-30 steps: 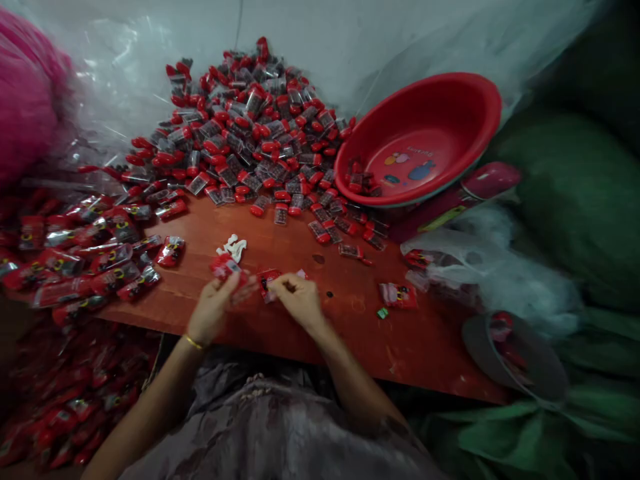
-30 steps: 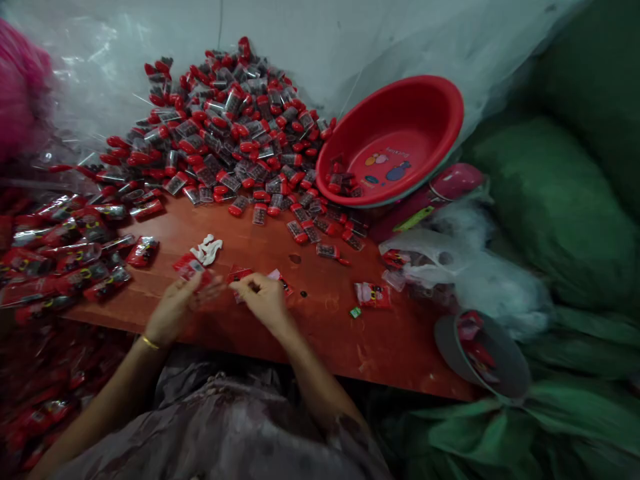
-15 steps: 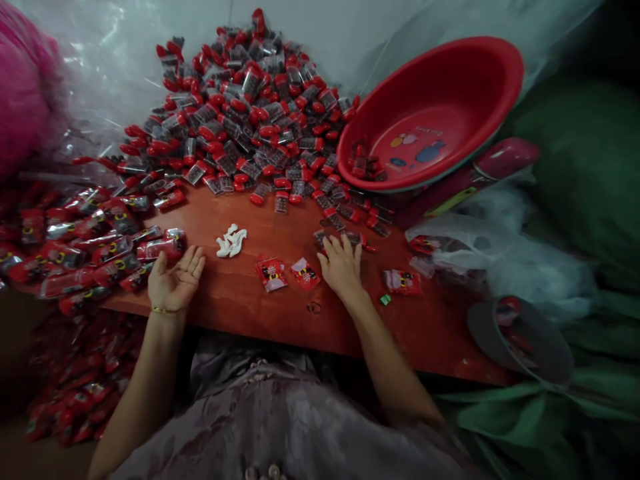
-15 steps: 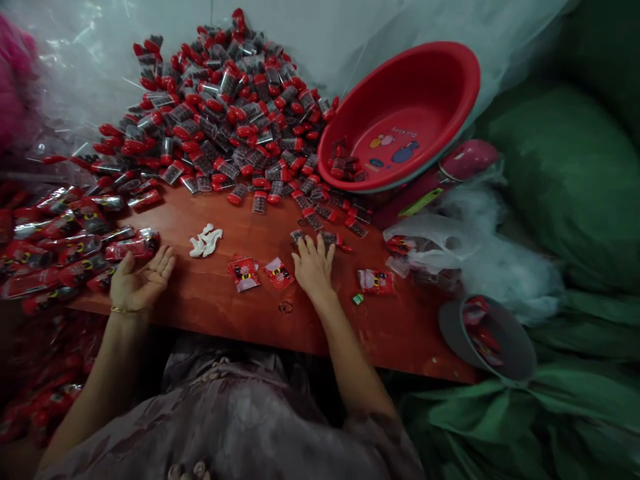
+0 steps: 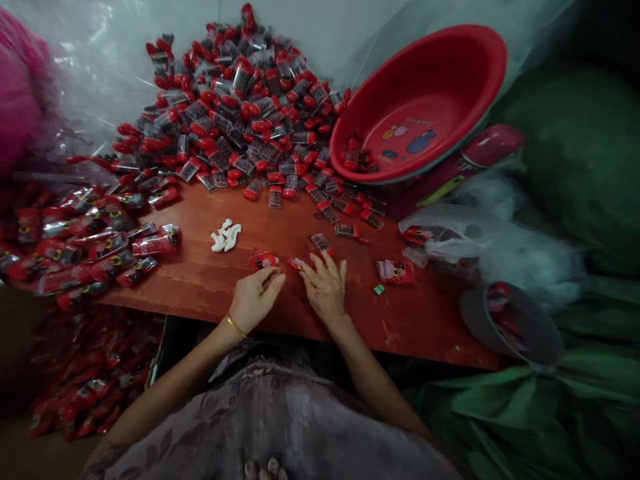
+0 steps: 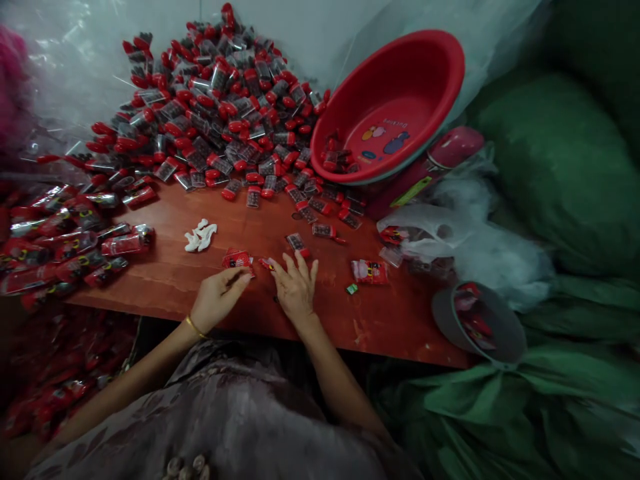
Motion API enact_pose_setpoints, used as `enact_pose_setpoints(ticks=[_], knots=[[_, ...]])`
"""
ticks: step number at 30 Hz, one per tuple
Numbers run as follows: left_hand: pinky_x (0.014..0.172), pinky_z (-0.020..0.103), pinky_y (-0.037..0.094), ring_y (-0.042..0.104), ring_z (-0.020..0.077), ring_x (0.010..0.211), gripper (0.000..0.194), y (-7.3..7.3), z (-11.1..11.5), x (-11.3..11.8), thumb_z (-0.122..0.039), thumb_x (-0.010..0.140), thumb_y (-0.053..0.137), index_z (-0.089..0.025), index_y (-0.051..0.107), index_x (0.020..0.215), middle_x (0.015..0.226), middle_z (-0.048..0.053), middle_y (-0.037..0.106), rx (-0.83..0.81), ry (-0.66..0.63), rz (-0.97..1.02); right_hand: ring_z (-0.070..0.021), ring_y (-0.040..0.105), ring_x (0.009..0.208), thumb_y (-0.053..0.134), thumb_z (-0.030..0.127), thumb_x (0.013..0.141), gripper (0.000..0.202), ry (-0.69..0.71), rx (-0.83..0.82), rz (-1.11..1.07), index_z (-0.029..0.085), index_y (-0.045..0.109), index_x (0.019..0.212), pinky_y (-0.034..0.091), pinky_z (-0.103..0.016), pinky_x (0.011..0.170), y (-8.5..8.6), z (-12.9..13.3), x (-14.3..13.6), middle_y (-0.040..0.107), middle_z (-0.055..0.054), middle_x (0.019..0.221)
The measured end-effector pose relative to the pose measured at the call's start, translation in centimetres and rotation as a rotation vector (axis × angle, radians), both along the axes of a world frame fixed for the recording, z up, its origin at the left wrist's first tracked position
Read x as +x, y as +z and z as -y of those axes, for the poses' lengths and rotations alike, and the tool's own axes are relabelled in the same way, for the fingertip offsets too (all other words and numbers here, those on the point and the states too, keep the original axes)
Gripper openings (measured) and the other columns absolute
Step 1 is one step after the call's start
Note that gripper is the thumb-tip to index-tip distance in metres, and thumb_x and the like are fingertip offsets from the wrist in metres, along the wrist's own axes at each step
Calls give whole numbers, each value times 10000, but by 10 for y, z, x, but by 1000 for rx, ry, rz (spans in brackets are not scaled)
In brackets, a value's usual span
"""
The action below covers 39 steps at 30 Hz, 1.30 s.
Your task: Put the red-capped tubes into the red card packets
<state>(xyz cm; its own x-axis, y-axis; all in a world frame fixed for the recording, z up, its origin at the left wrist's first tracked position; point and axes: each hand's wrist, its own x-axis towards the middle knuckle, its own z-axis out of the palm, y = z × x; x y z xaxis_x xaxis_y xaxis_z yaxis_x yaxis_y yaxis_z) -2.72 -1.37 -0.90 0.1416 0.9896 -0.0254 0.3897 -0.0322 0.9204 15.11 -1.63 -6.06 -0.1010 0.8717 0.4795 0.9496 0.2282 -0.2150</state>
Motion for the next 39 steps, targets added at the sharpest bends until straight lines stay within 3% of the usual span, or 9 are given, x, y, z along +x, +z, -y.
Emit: enact_pose_setpoints(ticks=[5,10,15,19,22,26,31,36,39], knots=[[574,255,418,584,151,567,367,4,-16,21,-426,850,469,-150,655,1006,699,45,682,44,-95,-269,-236,580,1104,484,327,912,257,1,112,-120,270,670,1081,260,-540,1053,8,-2,-10,699,-60,1087],[660,248,447,610,152,699,293,-10,-40,31,-376,836,487,-173,678,927,833,52,709,65,-8,19,-186,643,1006,440,278,926,284,22,83,-311,225,652,1107,364,-428,1017,20,-10,-25,699,-77,1090],[578,233,404,534,128,586,279,-14,-65,20,-389,802,495,-173,654,729,640,8,635,86,62,75,-202,618,1059,443,309,901,326,113,12,-466,185,629,1138,410,-389,986,32,-27,-28,680,-105,1119],[518,226,340,434,105,527,331,-2,-81,6,-445,805,474,-174,544,627,552,-25,507,130,-89,68,-208,613,1027,530,401,830,418,163,-112,-680,160,597,1166,461,-335,903,41,-53,-18,662,-116,1130],[500,226,298,364,92,506,364,7,-90,0,-467,793,478,-181,471,568,516,-47,409,146,-236,40,-166,632,743,583,473,767,356,269,-283,-814,157,678,900,494,-267,698,44,-71,-12,702,-47,825],[475,239,229,285,85,471,483,10,-104,-3,-555,782,464,-189,363,484,465,-59,296,167,-234,-114,-114,514,533,487,496,822,428,246,-321,-766,170,610,574,393,-215,524,41,-80,-14,562,21,532],[513,256,266,387,114,489,499,-4,-127,-5,-559,820,434,-186,450,488,457,-28,401,299,-228,-429,-152,557,659,449,414,844,360,117,-176,-566,191,674,673,413,-251,646,34,-82,-17,628,-32,655],[886,394,373,606,256,919,322,-14,-143,-5,-427,854,465,-168,653,817,861,114,685,479,-213,-604,-110,451,514,460,475,817,414,1,-196,-820,176,582,559,383,-227,528,25,-82,-12,501,23,515],[1075,511,174,405,319,1280,360,-10,-139,-3,-329,875,424,-147,589,1138,1297,173,542,550,-140,-609,-84,365,458,500,529,775,462,-113,-184,-965,193,442,464,342,-211,465,19,-80,-9,375,59,449]])
